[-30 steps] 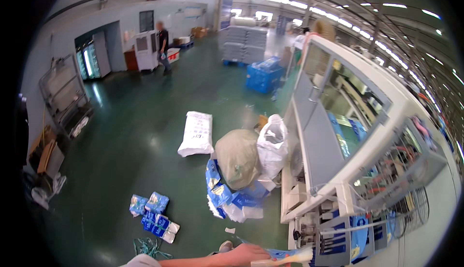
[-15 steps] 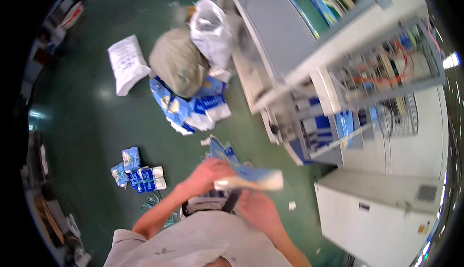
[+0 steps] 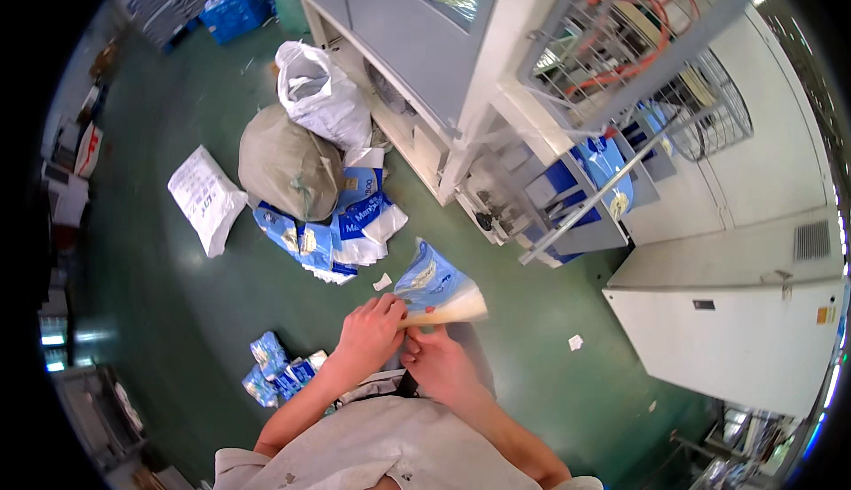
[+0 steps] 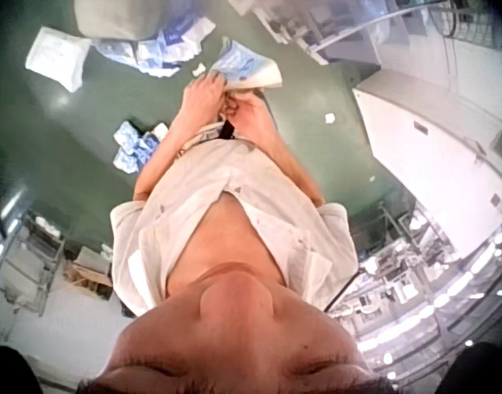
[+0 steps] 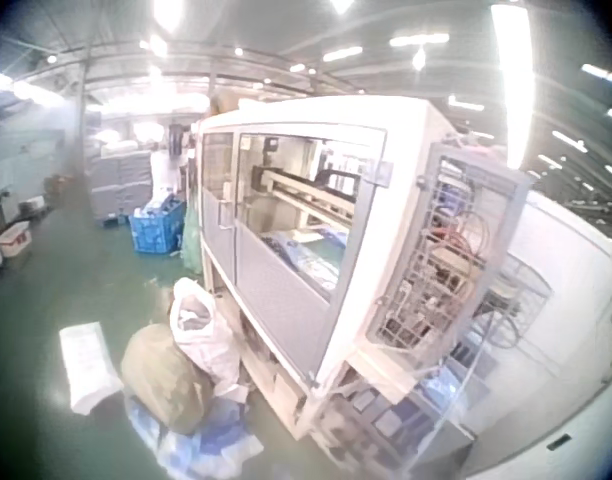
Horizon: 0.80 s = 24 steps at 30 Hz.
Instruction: The person repeatedly picks up blue and white packages from the floor, opens them, and places the contents into a metal wire basket. They also handle green plastic straps and other loose items on the floor.
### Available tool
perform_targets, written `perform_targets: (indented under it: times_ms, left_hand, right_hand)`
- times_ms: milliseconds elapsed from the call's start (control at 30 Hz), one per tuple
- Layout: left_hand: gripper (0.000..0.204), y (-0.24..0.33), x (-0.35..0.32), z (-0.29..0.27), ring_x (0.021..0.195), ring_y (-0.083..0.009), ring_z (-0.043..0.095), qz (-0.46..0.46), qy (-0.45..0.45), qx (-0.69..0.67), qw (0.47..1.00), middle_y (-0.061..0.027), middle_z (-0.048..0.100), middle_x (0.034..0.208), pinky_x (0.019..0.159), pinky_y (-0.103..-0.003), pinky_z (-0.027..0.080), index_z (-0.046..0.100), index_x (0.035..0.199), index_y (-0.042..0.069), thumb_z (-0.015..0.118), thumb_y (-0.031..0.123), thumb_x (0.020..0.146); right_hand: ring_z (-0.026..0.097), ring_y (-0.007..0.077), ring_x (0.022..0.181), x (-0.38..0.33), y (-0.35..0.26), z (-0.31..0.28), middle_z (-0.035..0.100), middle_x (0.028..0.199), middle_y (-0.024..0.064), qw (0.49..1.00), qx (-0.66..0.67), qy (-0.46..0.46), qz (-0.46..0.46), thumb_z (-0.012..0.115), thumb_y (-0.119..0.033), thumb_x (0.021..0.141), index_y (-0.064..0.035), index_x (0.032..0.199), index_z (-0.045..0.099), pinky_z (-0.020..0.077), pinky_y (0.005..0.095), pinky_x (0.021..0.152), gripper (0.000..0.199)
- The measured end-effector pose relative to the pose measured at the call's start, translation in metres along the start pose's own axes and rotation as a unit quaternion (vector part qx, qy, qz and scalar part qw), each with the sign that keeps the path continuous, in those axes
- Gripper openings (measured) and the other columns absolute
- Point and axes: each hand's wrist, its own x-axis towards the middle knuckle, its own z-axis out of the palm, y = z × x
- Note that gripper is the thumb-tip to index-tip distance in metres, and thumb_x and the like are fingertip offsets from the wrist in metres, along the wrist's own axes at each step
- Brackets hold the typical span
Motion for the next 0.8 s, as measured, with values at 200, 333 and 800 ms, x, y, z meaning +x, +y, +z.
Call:
perform_targets:
  times_ms: [200, 333, 800]
  left_hand:
    - [0.021, -0.017, 0.01, 0.021, 0.1, -0.0303, 0.066, 0.035, -0.016, -0.031, 0.999, -0.0076, 0.067, 0.108, 0.08, -0.043, 0.054, 0.067, 0.098, 0.004, 0.071, 0.011, 0.079]
    - [0.02, -0.023, 0.006, 0.029, 0.105, -0.0319, 0.063, -0.043, -0.069, -0.164, 0.983, -0.0101, 0.064, 0.115, 0.088, -0.042, 0.052, 0.067, 0.097, 0.002, 0.07, 0.011, 0.08]
    - [0.02, -0.046, -0.02, -0.006, 0.105, -0.0317, 0.054, -0.021, 0.012, -0.083, 0.996, -0.0106, 0.056, 0.11, 0.091, -0.044, 0.046, 0.066, 0.097, 0.004, 0.068, 0.015, 0.081]
  right_hand:
    - [0.048, 0.0141, 0.086, 0.009, 0.004, -0.016, 0.05, 0.098, 0.0007, 0.999, 0.027, -0.024, -0.023, 0.053, -0.003, 0.092, -0.0306, 0.135, 0.042, 0.0386, 0.0314, 0.079, 0.052]
    - [0.05, 0.015, 0.087, 0.015, 0.005, -0.027, 0.052, 0.105, 0.0046, 0.998, 0.015, -0.055, -0.034, 0.053, -0.001, 0.093, -0.0275, 0.148, 0.031, 0.0401, 0.0309, 0.081, 0.065]
    - [0.064, 0.0281, 0.11, 0.009, -0.015, 0.048, 0.066, 0.119, 0.0079, 0.191, -0.836, -0.195, -0.476, 0.071, -0.004, 0.077, -0.0102, 0.132, 0.061, 0.0474, 0.0444, 0.103, 0.056]
